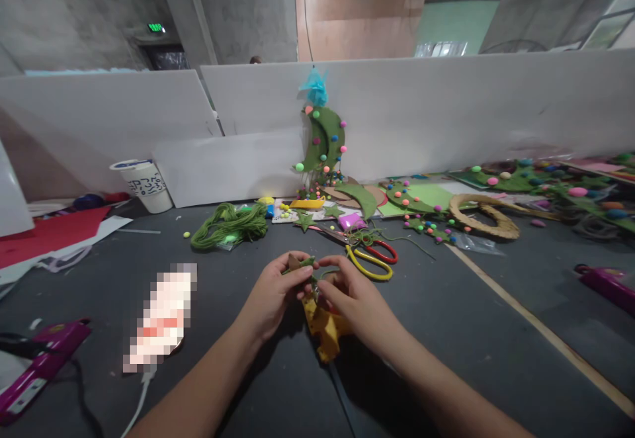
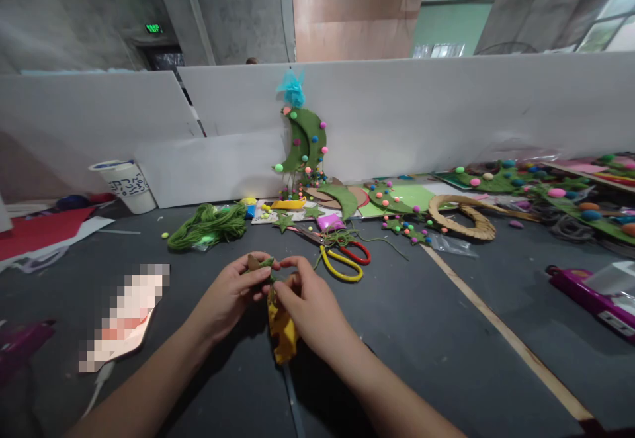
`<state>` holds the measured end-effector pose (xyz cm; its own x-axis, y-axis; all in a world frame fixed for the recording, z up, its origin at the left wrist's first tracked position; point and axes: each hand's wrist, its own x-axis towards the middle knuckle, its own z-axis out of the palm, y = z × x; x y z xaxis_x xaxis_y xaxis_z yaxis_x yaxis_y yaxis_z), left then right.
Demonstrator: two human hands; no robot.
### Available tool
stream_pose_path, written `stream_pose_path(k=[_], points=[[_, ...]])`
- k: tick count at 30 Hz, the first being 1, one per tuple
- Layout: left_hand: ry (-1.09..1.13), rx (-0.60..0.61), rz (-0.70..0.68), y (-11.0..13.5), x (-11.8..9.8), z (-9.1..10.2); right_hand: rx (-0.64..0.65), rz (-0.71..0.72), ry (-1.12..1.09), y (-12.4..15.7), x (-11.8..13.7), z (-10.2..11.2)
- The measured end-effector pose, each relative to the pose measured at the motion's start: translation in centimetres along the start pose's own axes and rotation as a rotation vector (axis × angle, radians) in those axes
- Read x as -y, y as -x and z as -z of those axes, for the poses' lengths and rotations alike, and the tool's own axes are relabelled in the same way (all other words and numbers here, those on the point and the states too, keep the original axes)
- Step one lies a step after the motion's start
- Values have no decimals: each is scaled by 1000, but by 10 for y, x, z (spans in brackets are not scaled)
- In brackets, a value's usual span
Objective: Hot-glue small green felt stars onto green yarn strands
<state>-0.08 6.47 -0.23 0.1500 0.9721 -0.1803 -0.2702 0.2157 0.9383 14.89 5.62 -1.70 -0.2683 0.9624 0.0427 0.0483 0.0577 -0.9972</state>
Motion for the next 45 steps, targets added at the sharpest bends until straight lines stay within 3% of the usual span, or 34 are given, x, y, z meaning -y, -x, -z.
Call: stream_pose_path(k=[4, 9, 11, 17, 22, 26, 31, 35, 37, 45], points=[[-52, 20, -9, 2, 0, -1, -86, 25, -28, -2, 1, -2], [-241, 6, -142, 6, -1, -3, 82, -104, -221, -4, 2, -4], [-233, -3, -153, 7, -2, -4, 60, -69, -122, -3, 1, -3], [12, -20, 38, 7, -5, -4, -130, 143, 372, 5, 2, 0], [55, 33, 66, 7, -4, -4, -177, 326, 773, 11, 5, 1], [3, 31, 53, 7, -2, -4, -190, 434, 956, 11, 7, 3], [-259, 41, -95, 8, -4, -3, -148, 504, 1053, 13, 13, 7], [-638, -32, -258, 10, -8, -3, -81, 467, 971, 11, 19, 12], [-747, -8, -297, 10, -9, -3, -36, 397, 892, 9, 23, 15], [-665, 265, -58, 14, -12, -4, 224, -37, 256, 1, 30, 34]])
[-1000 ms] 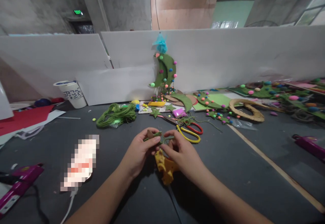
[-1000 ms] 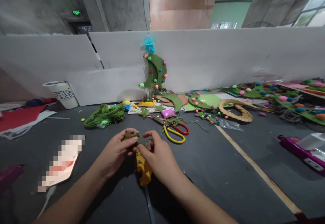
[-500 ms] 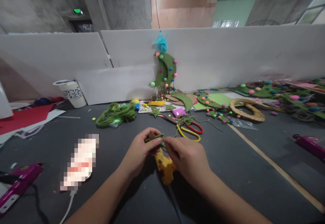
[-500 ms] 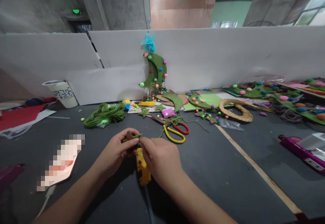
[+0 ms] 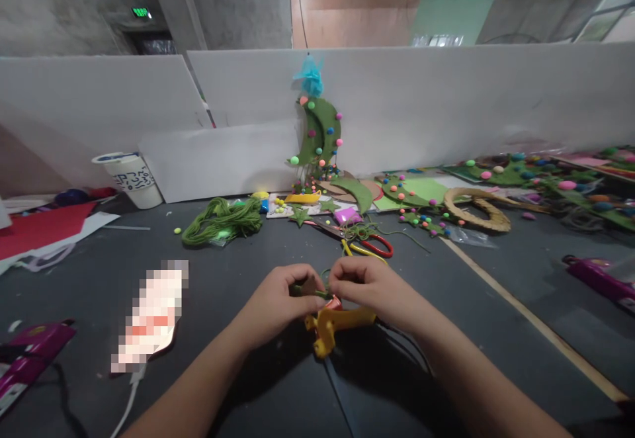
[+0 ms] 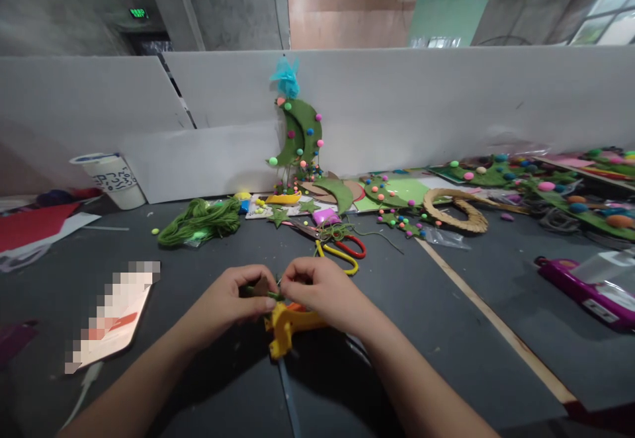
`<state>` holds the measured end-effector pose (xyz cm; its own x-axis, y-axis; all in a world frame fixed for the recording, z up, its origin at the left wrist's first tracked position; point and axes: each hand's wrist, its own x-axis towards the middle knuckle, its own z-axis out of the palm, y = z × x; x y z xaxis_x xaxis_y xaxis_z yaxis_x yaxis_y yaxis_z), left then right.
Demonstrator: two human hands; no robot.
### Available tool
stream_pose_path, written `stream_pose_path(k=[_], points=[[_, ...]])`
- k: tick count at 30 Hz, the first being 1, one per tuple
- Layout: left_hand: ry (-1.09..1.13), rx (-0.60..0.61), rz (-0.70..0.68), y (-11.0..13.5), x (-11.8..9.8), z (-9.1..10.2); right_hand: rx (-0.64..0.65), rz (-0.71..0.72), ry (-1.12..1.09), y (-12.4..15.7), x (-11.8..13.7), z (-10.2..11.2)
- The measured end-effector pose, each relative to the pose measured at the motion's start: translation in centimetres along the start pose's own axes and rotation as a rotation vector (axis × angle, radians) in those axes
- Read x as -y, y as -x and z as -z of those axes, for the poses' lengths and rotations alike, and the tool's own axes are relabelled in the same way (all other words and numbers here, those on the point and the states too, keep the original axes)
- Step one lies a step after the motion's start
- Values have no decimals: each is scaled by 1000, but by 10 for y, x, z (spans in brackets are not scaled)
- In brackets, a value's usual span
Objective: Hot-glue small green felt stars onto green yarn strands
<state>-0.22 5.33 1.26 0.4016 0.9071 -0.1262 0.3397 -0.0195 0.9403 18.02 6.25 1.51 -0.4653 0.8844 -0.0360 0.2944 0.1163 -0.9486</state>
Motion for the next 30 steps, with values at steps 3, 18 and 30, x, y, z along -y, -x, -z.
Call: stream_pose_path(k=[3, 18, 30], points=[[49, 59, 27, 1, -1, -1, 57, -50, -165, -3, -4, 2], [96, -79, -219, 0, 6, -4, 117, -242, -690, -8, -19, -12], [378, -175, -3, -7, 14, -5, -244, 35, -38, -5, -10, -24]])
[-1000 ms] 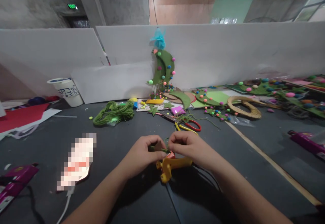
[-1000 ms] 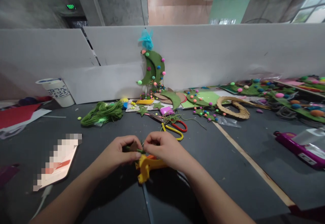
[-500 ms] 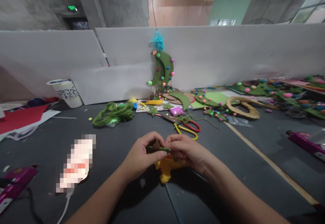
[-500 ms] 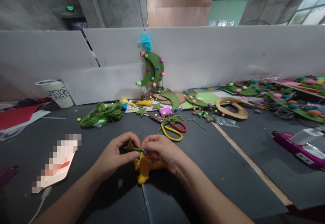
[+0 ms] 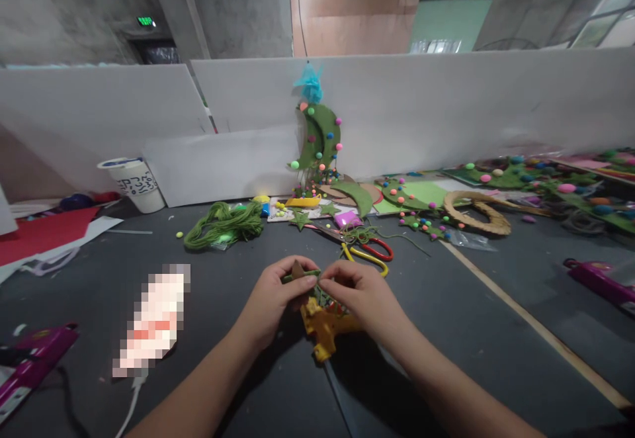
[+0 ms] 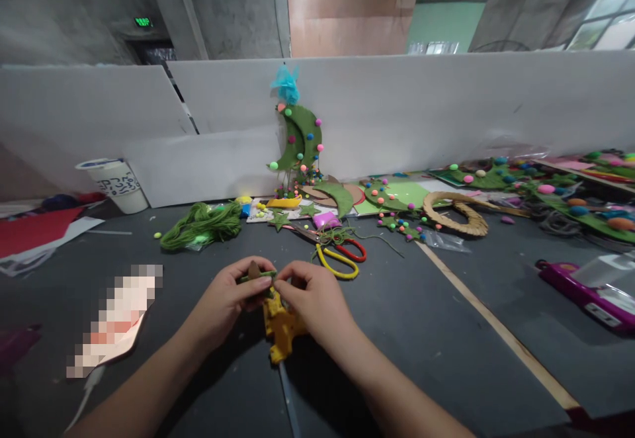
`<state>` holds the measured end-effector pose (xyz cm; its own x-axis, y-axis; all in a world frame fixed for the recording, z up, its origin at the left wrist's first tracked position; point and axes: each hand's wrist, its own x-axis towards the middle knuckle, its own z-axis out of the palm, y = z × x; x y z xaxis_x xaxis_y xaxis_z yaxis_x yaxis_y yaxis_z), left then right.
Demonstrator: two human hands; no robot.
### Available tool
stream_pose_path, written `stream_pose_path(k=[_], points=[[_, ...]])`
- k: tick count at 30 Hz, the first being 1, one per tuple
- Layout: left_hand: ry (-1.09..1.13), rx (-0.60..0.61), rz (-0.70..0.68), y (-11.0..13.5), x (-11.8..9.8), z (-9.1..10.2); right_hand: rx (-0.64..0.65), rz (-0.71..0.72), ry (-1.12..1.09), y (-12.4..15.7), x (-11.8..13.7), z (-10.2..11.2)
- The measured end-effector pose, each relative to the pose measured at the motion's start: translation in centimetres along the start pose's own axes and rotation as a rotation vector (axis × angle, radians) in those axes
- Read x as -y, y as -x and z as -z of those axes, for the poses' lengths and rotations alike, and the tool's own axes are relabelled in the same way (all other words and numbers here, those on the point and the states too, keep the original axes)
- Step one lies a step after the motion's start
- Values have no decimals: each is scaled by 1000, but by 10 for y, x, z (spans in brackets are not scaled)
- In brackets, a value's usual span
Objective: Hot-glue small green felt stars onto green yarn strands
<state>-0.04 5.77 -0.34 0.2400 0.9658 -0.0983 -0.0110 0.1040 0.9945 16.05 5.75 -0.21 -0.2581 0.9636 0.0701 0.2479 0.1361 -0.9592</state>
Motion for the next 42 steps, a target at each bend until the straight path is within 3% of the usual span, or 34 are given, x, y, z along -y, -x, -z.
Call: stream_pose_path(k=[4, 9, 13, 17, 23, 29, 33, 37, 39, 42], points=[[-143, -61, -15, -2, -3, 2, -81, 335, 541, 8, 2, -2], [-446, -43, -155, -1, -5, 2, -44, 447, 704, 8, 7, 8], [-402, 89, -104, 2, -10, 1, -27, 379, 503, 1, 8, 19], [-323, 144, -38, 5, -15, 1, 28, 162, 153, -5, 7, 20], [-261, 101, -78, 5, -11, 0, 104, -155, -305, -6, 0, 11], [-210, 7, -113, 3, -6, 0, 125, -224, -443, -5, -5, 3], [-104, -30, -79, 2, -3, -1, 38, -111, -273, -4, -5, 0], [-50, -42, -43, 2, -4, -1, -128, 232, 236, 3, -3, -6], [-84, -54, -41, 1, -6, 0, -165, 400, 490, 7, -2, -7], [-260, -117, -93, 0, -9, 1, -144, 519, 704, 10, -1, -6]])
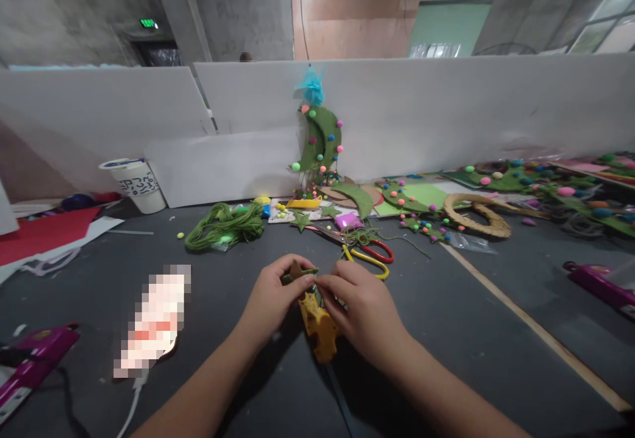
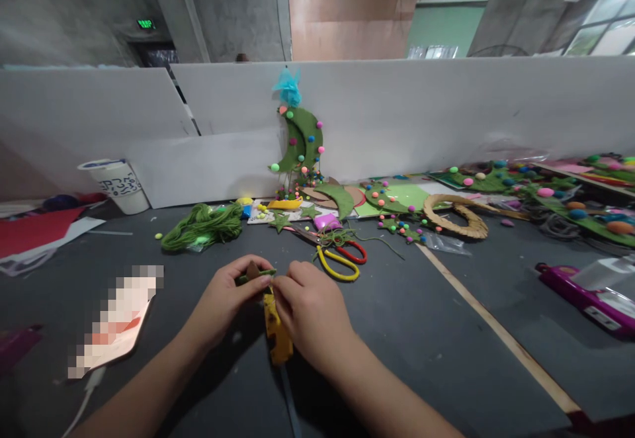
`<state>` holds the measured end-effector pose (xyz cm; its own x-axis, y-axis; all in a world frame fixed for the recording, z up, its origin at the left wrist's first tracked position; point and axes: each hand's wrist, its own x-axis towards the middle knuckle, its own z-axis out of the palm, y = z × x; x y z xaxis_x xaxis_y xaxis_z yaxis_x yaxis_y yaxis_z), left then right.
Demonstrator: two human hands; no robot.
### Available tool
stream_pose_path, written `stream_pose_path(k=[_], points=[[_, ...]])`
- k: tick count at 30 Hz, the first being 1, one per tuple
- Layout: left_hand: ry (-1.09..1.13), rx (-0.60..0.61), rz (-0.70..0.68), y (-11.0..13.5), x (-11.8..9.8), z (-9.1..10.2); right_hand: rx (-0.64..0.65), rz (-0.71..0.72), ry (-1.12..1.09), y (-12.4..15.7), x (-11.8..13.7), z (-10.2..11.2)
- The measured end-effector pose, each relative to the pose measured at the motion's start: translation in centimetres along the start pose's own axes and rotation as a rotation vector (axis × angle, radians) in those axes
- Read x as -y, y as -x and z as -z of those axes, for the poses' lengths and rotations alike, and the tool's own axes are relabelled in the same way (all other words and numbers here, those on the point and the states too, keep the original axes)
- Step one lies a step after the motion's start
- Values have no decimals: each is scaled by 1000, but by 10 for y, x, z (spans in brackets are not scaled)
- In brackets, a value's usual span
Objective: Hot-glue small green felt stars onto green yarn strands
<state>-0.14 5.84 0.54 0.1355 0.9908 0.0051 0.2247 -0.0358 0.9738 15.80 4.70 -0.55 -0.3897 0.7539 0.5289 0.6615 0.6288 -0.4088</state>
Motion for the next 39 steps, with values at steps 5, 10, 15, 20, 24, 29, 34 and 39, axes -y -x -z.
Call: stream_pose_path(k=[5, 10, 15, 20, 24, 29, 34, 39], points=[[-232, 41, -86, 0, -3, 0, 55, 137, 157, -3, -5, 8], [-145, 223, -25, 3, -4, 0, 101, 41, -77, -8, -12, 18], [-142, 280, -24, 5, -7, 3, 229, -366, -659, -14, -21, 18], [-110, 219, -94, 5, -3, 2, 325, -643, -1085, -12, -22, 7], [-70, 152, -105, 4, 1, 1, 308, -724, -1229, -10, -19, -1], [42, 99, -21, 2, 2, 0, 205, -672, -1078, -11, -14, -3], [171, 83, 57, 1, 2, 0, 38, -282, -417, -5, -4, -1], [219, 71, 94, 1, 4, -1, 26, -74, -31, 1, -2, -2]])
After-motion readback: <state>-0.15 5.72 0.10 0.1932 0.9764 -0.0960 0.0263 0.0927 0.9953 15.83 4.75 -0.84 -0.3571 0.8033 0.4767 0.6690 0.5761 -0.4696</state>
